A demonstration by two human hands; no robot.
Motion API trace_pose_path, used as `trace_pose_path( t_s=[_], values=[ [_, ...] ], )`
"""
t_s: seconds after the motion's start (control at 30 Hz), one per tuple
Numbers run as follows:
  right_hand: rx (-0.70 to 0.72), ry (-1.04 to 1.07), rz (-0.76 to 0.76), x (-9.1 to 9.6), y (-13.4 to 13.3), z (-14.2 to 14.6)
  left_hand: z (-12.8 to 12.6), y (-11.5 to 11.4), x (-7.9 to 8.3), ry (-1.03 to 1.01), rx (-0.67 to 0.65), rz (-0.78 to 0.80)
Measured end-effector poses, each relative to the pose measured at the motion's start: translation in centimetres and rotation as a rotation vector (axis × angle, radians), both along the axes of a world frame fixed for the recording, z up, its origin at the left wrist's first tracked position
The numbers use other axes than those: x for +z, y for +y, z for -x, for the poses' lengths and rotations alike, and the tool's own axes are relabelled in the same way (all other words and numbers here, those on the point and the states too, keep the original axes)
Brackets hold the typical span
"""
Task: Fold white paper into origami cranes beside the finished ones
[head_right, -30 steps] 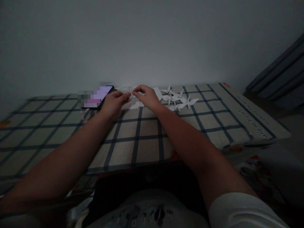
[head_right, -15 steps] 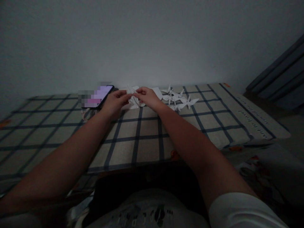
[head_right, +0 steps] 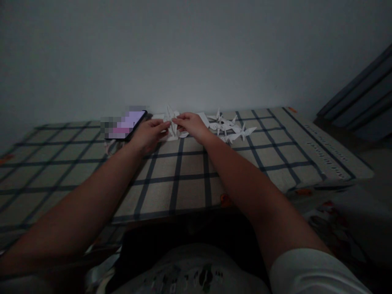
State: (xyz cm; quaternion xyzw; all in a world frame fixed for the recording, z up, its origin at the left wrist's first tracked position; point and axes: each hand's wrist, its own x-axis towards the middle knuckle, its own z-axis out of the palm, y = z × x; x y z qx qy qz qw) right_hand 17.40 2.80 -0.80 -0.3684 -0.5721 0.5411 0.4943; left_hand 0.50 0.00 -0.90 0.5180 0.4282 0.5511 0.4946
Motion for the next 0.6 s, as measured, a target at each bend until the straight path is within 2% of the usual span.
trace_pose_path(
  t_s=[0.6],
  values=[
    [0.024,0.026,-0.01,-0.61,0.36,0.08,0.4,0.25,-0.15,0.044,-0.021,0.004]
  ],
)
